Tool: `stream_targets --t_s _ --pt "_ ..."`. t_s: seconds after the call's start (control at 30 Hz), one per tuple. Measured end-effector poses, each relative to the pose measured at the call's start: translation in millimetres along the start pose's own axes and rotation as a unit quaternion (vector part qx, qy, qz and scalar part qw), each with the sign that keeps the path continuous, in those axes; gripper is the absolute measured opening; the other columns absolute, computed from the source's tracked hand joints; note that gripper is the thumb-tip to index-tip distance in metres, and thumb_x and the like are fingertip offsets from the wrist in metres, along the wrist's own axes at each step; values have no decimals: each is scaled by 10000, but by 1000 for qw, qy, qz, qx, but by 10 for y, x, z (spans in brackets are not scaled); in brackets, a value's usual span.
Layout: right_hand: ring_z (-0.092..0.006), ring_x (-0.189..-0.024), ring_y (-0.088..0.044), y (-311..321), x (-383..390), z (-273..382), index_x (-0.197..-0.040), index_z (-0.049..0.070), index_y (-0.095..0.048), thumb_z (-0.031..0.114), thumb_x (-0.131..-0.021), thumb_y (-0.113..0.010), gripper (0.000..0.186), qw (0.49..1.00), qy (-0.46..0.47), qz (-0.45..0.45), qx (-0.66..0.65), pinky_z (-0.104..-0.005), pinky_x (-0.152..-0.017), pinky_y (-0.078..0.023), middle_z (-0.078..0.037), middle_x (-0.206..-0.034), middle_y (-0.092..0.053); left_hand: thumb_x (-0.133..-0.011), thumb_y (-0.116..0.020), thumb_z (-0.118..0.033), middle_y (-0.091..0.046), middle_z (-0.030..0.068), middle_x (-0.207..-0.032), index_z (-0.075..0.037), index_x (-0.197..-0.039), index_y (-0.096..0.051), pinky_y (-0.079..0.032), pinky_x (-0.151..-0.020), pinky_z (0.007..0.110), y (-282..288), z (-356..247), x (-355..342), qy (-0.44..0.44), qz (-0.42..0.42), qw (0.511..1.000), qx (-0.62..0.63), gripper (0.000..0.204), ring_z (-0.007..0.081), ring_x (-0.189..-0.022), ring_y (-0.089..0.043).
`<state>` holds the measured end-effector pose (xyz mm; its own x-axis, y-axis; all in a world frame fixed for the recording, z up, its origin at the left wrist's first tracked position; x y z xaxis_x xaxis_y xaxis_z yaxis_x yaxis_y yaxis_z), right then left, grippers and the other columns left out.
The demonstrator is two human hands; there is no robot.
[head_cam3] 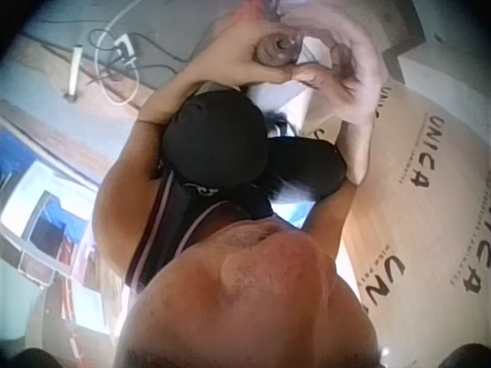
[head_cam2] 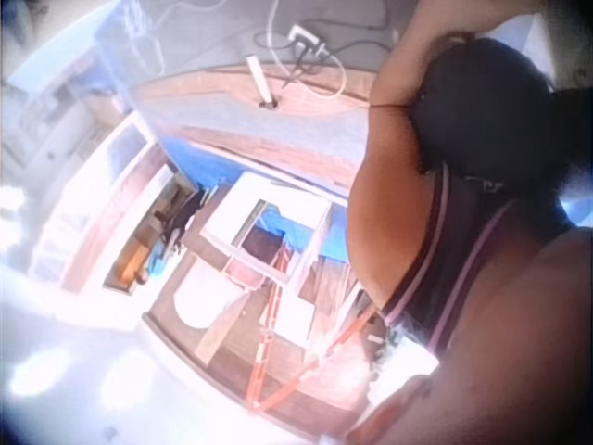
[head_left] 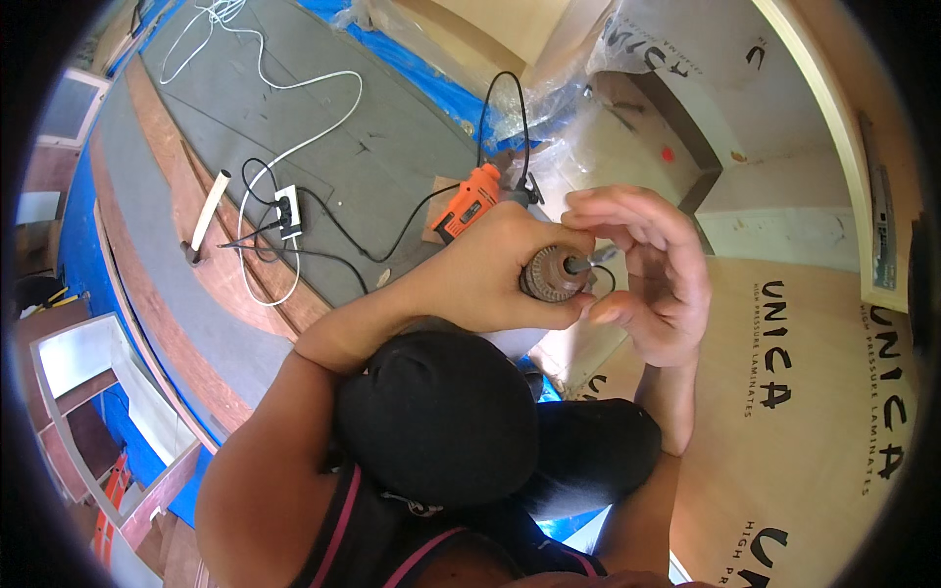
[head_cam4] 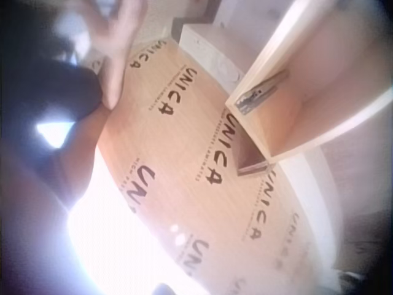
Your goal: The person drills holes into the interior side and upper frame of a wooden cabinet using two different electric drills, changing the drill bit by hand between uses.
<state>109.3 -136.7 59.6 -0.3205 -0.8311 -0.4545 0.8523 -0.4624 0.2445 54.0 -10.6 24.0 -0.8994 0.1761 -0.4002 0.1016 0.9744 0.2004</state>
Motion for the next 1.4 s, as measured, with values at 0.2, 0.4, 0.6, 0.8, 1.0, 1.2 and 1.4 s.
stream_targets --t_s 0.2,0.4,0.6,0.8,1.0,1.2,1.4 --pt "-338 -1061 -701 150 -100 224 -1204 -66 -700 77 -870 -768 369 991 51 -62 108 -429 -921 -531 -218 -1164 -727 -797 -827 -193 -643 129 -700 -12 -901 -670 -489 -603 358 -19 50 -20 60 -2 996 59 262 297 -596 -626" --pt "-311 -1058 -692 131 -4 38 -1228 -45 -664 -38 -839 -714 393 995 -14 -64 80 -435 -939 -529 -173 -1206 -704 -796 -834 -190 -653 134 -702 15 -930 -671 -497 -604 348 -18 72 -14 7 -41 998 38 294 266 -595 -648" --pt "-309 -1240 -576 -138 95 -487 -1382 14 -495 -104 -673 -699 747 992 -114 46 38 -475 -1051 -461 -141 -1335 -577 -933 -750 -103 -681 73 -697 -28 -805 -567 -491 -614 291 323 125 112 129 -125 927 328 236 130 -647 -648" --pt "-337 -1173 -536 -587 455 -1114 -1343 54 -486 -24 -527 -809 881 978 -65 39 193 -461 -1055 -404 -120 -1232 -548 -911 -759 -100 -647 78 -664 -30 -805 -555 -478 -618 307 358 -2 -46 131 -157 937 285 241 160 -625 -634" --pt "-378 -1160 -508 -696 672 -1433 -1375 28 -457 89 -593 -907 904 989 -106 1 100 -451 -1032 -403 -144 -1216 -550 -897 -751 -56 -629 87 -648 -33 -798 -542 -465 -639 319 403 -62 40 127 -160 941 270 233 187 -613 -636" --pt "-418 -1234 -487 -692 720 -1477 -1439 -7 -396 204 -677 -942 961 985 -152 -7 86 -497 -1074 -398 -206 -1290 -507 -897 -751 -62 -625 84 -644 -32 -789 -544 -459 -620 317 386 -3 29 120 -160 934 297 235 184 -602 -627" --pt "-419 -1279 -472 -696 608 -1323 -1468 -26 -347 195 -684 -937 1006 986 -126 -15 112 -489 -1118 -369 -201 -1273 -523 -890 -787 -175 -681 5 -682 -45 -762 -623 -467 -641 278 403 70 80 123 -164 935 288 245 90 -661 -615"
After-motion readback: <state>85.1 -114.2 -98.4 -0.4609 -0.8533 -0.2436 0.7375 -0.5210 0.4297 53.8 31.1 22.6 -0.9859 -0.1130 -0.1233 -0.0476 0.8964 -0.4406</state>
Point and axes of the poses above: each hand's wrist, its own x-axis away from the middle knuckle, its own y-axis out of the back of the hand, z = x × y, the point moved 6 cm from there along -x, towards the middle knuckle
